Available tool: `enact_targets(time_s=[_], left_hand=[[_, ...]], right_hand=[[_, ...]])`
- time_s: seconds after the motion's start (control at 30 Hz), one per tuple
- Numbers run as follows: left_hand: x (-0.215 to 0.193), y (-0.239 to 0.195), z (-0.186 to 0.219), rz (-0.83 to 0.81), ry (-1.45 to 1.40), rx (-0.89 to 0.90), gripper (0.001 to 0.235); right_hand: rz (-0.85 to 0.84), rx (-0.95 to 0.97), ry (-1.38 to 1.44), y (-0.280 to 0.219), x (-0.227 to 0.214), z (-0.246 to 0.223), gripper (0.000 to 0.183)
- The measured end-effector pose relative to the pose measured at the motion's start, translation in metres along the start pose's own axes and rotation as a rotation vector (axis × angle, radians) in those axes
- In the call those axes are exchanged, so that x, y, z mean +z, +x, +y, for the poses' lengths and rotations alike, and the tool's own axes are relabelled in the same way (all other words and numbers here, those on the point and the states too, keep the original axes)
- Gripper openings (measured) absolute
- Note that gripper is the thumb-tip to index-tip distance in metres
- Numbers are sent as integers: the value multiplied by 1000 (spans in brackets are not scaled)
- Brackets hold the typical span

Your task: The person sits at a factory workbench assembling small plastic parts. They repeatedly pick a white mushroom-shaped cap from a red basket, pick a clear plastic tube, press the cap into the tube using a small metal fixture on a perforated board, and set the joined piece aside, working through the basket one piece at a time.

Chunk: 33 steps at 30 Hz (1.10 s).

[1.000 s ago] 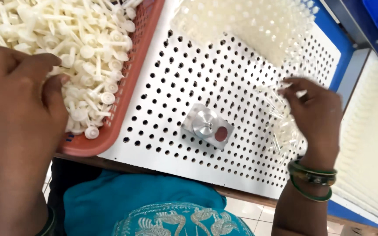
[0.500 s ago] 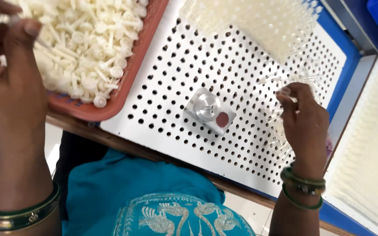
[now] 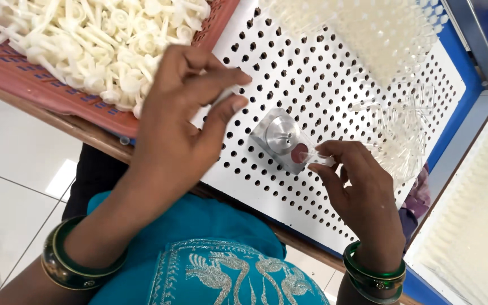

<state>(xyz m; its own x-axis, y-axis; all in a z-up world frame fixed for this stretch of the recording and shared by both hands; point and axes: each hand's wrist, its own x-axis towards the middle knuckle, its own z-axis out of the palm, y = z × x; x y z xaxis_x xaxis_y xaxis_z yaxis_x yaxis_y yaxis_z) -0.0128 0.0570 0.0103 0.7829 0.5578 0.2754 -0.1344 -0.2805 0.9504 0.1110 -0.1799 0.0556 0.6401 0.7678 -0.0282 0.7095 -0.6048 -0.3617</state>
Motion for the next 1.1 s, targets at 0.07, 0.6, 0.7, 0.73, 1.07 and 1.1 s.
enact_targets(time_s=[0.07, 0.6, 0.7, 0.73, 1.07, 1.1], left_hand=[[6, -6, -8, -26, 11, 8, 19], [54, -24, -22, -350, -552, -363, 62], [63, -27, -21, -354, -593, -347, 60], [64, -28, -20, -342, -533, -311, 58], [51, -26, 6, -340, 215, 319, 46], [50, -25, 3, -320, 155, 329, 46]], right_hand=[[-8, 33, 4, 2, 1, 2, 24], [116, 174, 532, -10, 7, 12, 17], [137, 129, 645, -10, 15, 20, 14], [134, 94, 665, -9, 18, 22, 14], [-90, 186, 917, -1, 23, 49, 31], [-122, 188, 928, 1, 23, 53, 32]])
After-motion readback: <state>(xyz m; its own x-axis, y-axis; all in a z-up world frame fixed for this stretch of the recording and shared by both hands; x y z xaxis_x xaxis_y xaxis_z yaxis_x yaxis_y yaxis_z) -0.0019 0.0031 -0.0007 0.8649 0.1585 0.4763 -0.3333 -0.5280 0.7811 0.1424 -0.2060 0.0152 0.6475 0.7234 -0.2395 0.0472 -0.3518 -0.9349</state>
